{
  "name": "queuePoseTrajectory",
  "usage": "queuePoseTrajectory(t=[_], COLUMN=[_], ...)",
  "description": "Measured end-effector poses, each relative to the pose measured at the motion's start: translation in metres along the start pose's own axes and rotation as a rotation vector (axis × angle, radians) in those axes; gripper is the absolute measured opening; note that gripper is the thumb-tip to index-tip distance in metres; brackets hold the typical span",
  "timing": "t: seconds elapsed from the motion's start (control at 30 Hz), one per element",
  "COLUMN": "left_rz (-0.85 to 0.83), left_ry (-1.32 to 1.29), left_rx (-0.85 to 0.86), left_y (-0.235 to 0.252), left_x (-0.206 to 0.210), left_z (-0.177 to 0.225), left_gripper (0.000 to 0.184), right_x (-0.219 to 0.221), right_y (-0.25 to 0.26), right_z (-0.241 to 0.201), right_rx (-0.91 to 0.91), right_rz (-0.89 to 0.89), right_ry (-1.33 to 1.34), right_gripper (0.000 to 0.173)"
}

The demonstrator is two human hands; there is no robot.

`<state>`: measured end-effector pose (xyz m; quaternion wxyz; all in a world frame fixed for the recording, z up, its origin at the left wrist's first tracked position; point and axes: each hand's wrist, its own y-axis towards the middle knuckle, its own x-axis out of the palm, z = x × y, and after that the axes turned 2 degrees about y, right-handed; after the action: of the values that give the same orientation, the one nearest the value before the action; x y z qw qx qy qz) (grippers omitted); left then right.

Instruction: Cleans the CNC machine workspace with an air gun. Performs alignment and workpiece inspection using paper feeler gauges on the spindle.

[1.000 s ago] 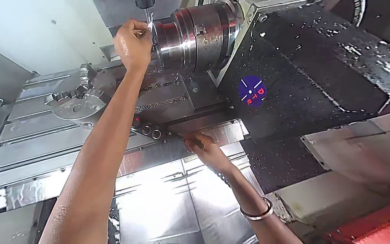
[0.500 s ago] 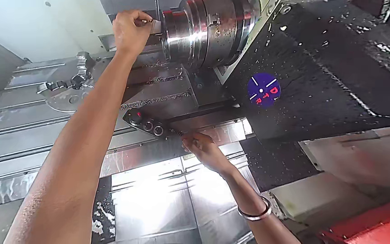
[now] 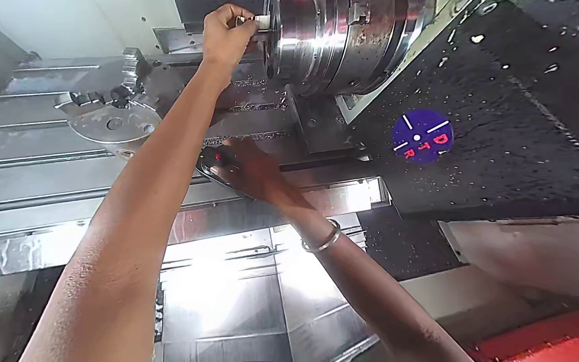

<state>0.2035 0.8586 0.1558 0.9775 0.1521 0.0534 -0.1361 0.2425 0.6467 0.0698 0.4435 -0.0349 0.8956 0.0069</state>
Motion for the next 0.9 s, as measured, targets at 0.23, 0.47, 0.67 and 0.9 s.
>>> queuePoseTrajectory(t=[0.23, 0.47, 0.67, 0.9], left_rz=[-0.028, 0.026, 0.005, 0.002], left_ry=[0.047, 0.098, 0.081, 0.043], left_rx=[0.000, 0.076, 0.095, 0.099], left_y=[0.004, 0.007, -0.001, -0.004], left_x=[-0.002, 0.000, -0.003, -0.004], left_z=[0.002, -0.010, -0.002, -0.003], left_gripper=[0.016, 0.014, 0.017, 0.014], right_x=[0.016, 0.020, 0.024, 0.024], right_y=[0.005, 0.005, 0.012, 0.015], right_z=[-0.008, -0.012, -0.023, -0.024], right_rx=[-0.057, -0.071, 0.012, 0.057], right_rz=[0.014, 0.059, 0.027, -0.031], right_ry=[-0.168, -0.221, -0.273, -0.219], right_gripper=[0.062, 0.057, 0.062, 0.058])
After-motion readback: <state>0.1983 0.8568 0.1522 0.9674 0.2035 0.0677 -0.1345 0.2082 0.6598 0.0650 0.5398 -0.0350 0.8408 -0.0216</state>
